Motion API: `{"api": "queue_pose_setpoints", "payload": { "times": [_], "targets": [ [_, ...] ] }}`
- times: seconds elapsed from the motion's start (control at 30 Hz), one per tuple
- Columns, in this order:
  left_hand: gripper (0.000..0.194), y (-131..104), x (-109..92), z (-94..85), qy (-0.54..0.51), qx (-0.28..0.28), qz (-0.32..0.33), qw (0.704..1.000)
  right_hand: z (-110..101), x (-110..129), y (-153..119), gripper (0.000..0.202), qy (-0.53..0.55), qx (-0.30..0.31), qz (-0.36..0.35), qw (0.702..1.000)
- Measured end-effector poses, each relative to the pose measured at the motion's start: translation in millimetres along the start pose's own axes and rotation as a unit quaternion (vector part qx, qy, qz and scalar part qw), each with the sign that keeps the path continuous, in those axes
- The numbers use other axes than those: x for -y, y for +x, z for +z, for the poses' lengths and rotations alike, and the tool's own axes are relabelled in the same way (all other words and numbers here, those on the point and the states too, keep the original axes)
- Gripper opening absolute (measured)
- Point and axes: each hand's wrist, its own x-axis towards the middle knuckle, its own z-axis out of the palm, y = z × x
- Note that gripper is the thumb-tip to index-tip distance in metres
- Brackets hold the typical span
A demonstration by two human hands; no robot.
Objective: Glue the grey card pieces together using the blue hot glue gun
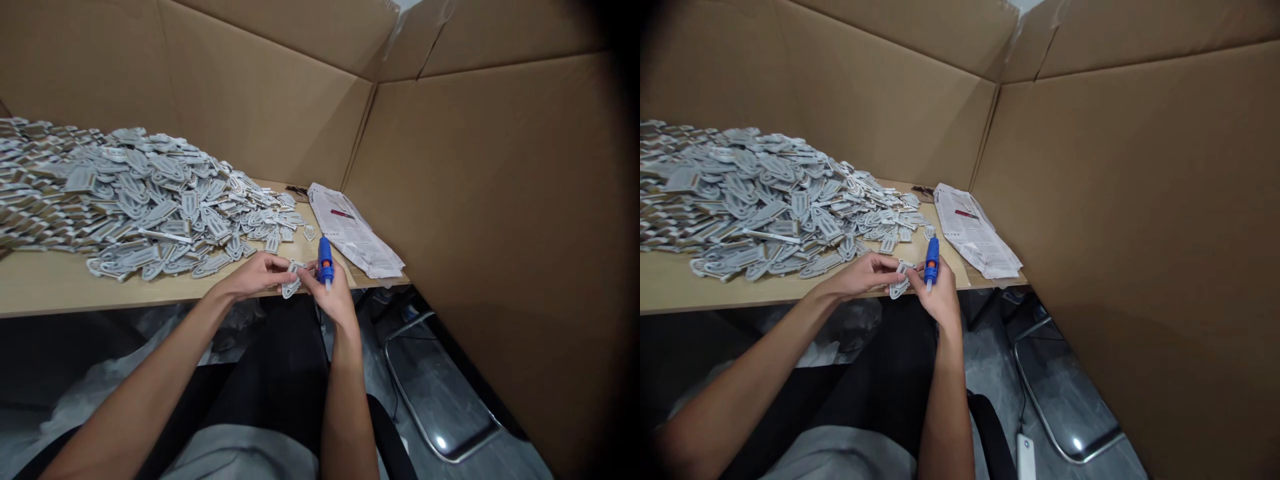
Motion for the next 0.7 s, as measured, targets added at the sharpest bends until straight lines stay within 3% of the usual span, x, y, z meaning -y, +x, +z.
{"api": "queue_pose_setpoints", "payload": {
  "times": [0.4,0.7],
  "targets": [
    [0.034,-0.5,-2.8,-0.8,0.058,0.008,0.023,0.998,1.5,-0.6,-1.3,0.038,0.022,0.010,0.033,0.999],
    [0.032,-1.6,-4.3,0.9,0.026,0.001,0.002,1.000,0.0,2.0,-2.1,0.030,0.060,0.033,0.039,0.997]
  ]
}}
